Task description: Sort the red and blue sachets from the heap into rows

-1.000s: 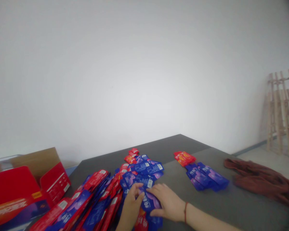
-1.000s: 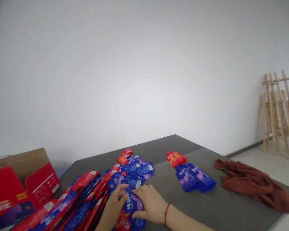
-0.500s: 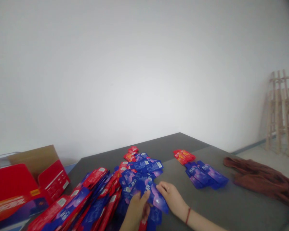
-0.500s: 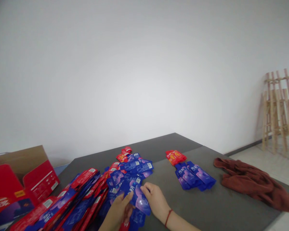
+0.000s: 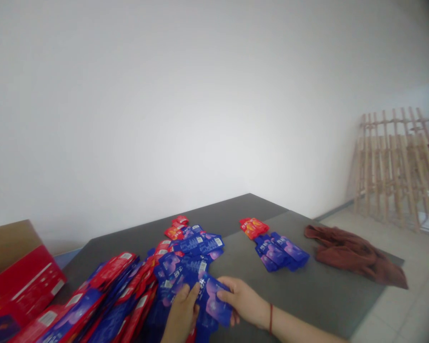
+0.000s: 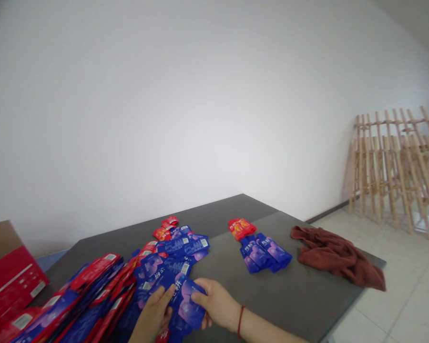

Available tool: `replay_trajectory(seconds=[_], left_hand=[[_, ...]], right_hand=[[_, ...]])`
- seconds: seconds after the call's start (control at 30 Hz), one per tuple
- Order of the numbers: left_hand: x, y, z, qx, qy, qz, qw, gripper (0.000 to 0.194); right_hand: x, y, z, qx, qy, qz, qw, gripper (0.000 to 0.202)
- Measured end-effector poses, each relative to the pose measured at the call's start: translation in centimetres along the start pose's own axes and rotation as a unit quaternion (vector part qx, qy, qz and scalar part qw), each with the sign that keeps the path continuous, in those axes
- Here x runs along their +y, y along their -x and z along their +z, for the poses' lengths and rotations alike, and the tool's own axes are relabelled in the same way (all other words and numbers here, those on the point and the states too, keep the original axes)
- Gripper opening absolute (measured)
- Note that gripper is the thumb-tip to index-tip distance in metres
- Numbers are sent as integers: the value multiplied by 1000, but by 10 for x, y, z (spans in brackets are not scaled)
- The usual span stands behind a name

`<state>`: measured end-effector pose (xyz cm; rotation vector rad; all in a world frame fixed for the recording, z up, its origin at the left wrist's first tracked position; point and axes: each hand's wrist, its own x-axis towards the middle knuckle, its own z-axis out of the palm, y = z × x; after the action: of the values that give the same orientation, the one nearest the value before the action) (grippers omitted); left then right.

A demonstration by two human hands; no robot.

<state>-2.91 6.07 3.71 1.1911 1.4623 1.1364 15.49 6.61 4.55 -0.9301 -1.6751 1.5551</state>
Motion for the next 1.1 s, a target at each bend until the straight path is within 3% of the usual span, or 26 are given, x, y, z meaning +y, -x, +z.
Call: replay_trajectory(seconds=[0.1,0.27,0.4,0.53,0.67,0.8,0.97,1.1], left_hand=[[12,8,0,-29,41,29,998,44],[22,23,18,-98,-4,52,994,42],[26,32,60,-165,-128,132,969,27],[35,28,114,-174,-261,219,924,39],[34,11,162,-123,-369,227,893,55],[21,-7,194,-98,-417,235,873,62],[8,-16,212,-113,-417,265,862,61],[4,-15,215,-118,-409,272,863,58]], right_hand=[[-6,9,-26,85,41,-13,995,54],[-19,26,-112,266,189,18,945,46],[-25,32,-178,315,272,72,906,43],[-23,33,-216,318,338,103,880,42],[-13,37,-228,295,427,123,846,41],[-4,41,-220,279,509,160,799,37],[-3,44,-210,293,577,180,741,42],[-3,42,-225,295,575,208,734,59]])
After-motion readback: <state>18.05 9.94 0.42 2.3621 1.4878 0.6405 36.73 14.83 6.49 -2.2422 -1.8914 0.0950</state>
